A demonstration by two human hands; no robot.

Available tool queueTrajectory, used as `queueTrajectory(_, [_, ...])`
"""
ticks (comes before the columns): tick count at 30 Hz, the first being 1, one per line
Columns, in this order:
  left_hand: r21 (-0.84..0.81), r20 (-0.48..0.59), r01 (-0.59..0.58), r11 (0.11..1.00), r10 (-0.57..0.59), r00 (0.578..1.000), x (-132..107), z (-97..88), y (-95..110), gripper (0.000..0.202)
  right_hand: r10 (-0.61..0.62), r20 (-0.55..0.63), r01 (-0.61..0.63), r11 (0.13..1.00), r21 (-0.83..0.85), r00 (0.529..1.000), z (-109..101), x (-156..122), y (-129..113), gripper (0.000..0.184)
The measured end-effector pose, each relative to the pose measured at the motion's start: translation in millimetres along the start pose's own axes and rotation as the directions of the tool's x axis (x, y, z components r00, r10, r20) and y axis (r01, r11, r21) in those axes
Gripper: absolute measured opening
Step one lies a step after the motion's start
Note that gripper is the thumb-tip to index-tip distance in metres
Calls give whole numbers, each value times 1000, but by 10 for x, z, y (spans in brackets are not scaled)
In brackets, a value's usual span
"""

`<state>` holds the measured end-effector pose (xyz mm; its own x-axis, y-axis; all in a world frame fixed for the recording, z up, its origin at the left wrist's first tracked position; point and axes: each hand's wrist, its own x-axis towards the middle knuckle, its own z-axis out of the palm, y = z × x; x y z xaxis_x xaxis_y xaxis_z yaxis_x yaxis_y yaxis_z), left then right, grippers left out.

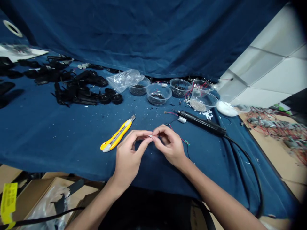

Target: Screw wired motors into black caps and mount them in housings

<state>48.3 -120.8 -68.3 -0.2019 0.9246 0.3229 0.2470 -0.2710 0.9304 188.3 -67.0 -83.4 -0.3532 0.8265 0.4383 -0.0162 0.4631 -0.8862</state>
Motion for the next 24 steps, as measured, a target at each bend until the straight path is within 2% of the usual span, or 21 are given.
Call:
queueTrajectory(5, [-113,-104,54,992,-66,992,-17,43,-26,21,161,10,-160,965,208,987,23,16,-46,9])
queueTrajectory(13, [-61,-111,56,997,-62,992,24,60,-20,14,328,86,-334,848,411,941,13,28,-33,17])
queueTrajectory(17, [-33,-121,68,997,-72,990,28,67,-33,14,374,130,-388,783,486,918,15,25,-11,18])
queueTrajectory(24, [-61,-117,67,996,-74,990,46,86,-7,8,394,172,-420,723,548,903,19,46,-33,15])
